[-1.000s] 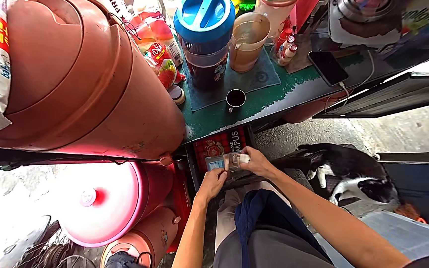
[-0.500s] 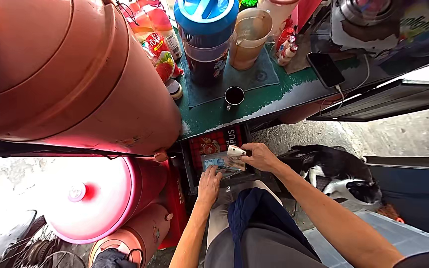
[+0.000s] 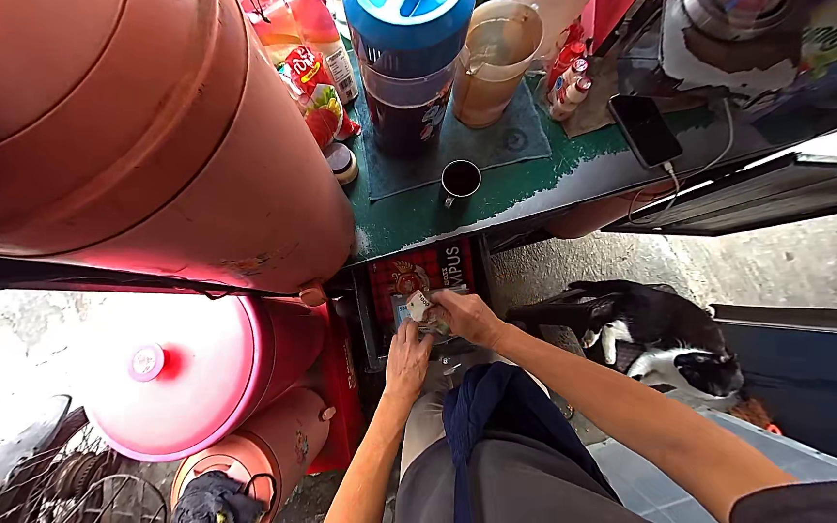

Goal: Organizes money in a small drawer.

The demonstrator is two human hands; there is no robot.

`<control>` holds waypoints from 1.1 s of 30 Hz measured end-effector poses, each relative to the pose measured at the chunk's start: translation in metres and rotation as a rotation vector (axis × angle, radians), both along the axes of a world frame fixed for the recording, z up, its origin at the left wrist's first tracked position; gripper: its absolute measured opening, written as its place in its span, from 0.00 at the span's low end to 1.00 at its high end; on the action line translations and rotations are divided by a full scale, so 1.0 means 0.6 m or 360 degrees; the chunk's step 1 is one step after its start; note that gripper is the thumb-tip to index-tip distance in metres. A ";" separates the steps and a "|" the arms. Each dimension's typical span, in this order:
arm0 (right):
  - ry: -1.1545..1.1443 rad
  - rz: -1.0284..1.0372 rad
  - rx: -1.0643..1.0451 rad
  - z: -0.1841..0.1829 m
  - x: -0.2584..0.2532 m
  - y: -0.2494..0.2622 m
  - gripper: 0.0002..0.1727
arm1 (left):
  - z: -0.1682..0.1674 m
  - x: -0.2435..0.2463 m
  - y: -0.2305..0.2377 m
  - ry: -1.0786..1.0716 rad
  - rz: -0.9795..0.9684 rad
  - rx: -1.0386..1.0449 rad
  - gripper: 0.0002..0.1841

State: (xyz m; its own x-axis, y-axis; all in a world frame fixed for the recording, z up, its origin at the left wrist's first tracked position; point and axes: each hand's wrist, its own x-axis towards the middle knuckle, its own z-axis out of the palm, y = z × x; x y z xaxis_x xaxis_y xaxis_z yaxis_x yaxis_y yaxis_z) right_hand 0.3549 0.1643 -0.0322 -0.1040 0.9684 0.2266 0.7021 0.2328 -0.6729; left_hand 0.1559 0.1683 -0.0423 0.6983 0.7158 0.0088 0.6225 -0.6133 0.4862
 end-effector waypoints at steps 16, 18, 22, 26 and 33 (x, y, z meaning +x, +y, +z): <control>-0.0192 0.0677 -0.0185 0.021 0.005 0.027 0.11 | -0.021 0.006 -0.048 -0.0558 0.0590 0.0219 0.07; -0.0214 0.0813 -0.0526 0.023 0.004 0.033 0.12 | -0.023 0.005 -0.051 -0.0560 0.0593 0.0225 0.08; -0.0444 0.0962 -0.0836 0.026 0.015 0.049 0.13 | -0.026 0.003 -0.053 -0.0544 0.0544 0.0254 0.09; -0.0456 0.0905 -0.1116 0.042 0.002 0.061 0.16 | -0.026 0.002 -0.057 -0.0534 0.0539 0.0296 0.08; -0.0871 0.0847 -0.1423 0.086 -0.044 0.066 0.17 | -0.029 -0.001 -0.058 -0.0530 0.0542 0.0361 0.09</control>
